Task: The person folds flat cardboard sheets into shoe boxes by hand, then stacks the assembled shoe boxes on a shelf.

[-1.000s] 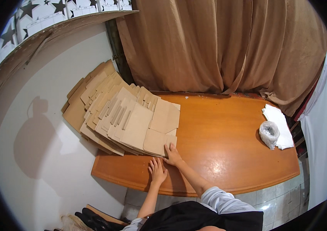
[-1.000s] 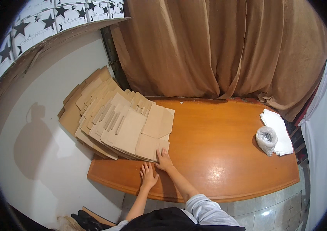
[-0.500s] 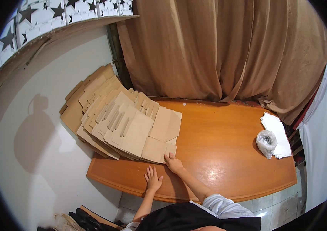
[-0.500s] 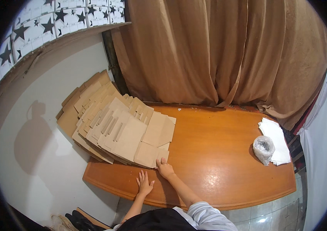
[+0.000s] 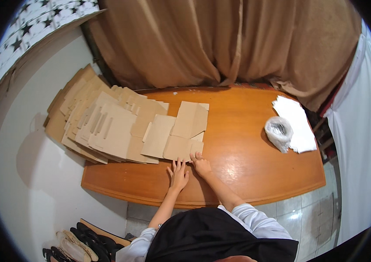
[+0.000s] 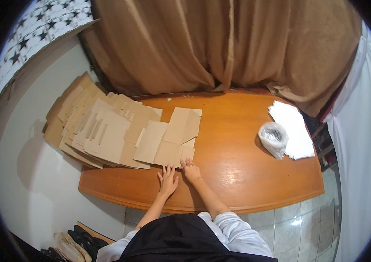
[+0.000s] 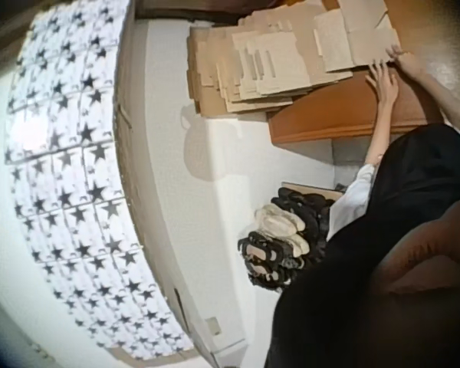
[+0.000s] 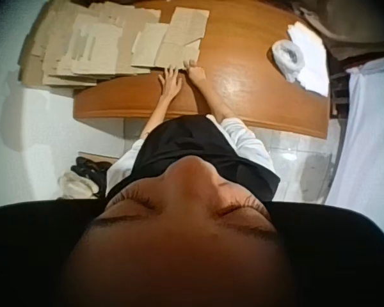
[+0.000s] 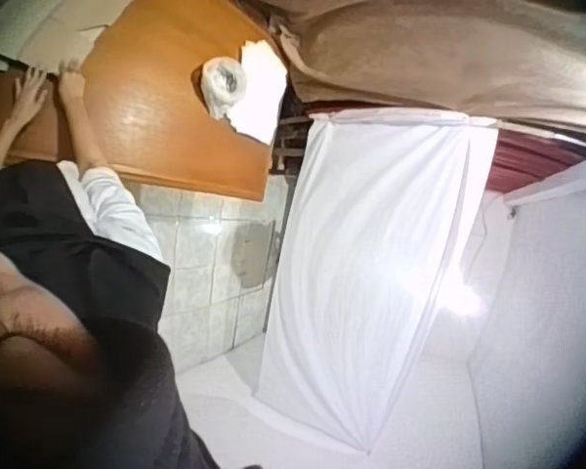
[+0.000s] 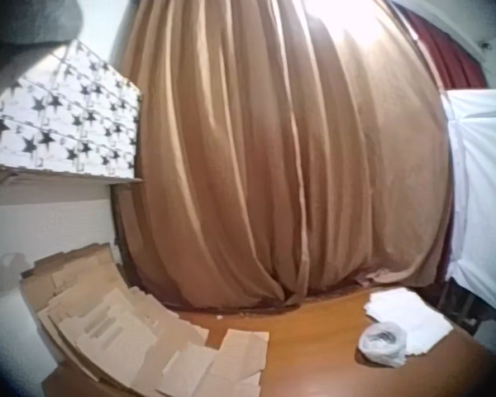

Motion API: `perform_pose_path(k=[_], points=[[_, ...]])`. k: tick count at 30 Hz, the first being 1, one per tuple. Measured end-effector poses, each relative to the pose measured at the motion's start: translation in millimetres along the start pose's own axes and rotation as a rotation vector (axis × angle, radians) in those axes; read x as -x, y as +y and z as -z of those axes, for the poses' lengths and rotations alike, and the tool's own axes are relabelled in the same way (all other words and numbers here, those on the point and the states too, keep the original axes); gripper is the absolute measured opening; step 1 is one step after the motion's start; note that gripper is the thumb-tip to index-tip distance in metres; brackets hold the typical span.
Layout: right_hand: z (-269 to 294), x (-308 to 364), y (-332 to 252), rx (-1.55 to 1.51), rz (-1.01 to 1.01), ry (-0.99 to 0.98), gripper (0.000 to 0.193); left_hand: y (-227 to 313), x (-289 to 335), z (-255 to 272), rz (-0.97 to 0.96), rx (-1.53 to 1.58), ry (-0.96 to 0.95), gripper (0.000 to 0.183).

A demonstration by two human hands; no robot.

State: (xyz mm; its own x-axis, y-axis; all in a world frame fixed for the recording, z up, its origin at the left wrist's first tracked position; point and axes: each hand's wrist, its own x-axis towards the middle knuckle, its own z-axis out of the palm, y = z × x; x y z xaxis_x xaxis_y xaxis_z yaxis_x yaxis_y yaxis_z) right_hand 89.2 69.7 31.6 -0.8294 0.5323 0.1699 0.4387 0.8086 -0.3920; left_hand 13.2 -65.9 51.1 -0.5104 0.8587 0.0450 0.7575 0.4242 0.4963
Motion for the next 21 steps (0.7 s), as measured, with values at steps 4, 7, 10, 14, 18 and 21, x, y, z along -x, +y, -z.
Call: perform_pose_path(k=[4, 7, 10, 14, 18, 21], points=[[27.1, 39.6, 49.6, 0.132, -0.054, 0.037, 0.044, 39.8, -9.2, -40.5, -0.083, 0.127, -0.014, 0.047], [47.2, 66.8, 60.6, 0.199, -0.112, -0.101, 0.045, 60.0, -13.0, -59.1, -0.05, 0.101, -0.108, 0.047], [49.5, 94.8, 62.0, 0.196, -0.013, -0.086, 0.044, 83.7, -24.9, -50.1, 0.036, -0.034, -0.116, 0.057], [55.9, 107.4, 55.5, 0.015, 0.255, -0.039, 0.039, 89.2, -45.5, -52.7, -0.027, -0.161, -0.158, 0.1], [69.1, 104.4, 76.4, -0.495, 0.152, -0.138, 0.027, 82.2, -59.6, -65.6, -0.129, 0.028, -0.16, 0.106], [99.3, 107.7, 101.0, -0.604, -0.134, -0.13, 0.028, 94.1, -64.6, -57.8, -0.123, -0.202, -0.276, 0.11]])
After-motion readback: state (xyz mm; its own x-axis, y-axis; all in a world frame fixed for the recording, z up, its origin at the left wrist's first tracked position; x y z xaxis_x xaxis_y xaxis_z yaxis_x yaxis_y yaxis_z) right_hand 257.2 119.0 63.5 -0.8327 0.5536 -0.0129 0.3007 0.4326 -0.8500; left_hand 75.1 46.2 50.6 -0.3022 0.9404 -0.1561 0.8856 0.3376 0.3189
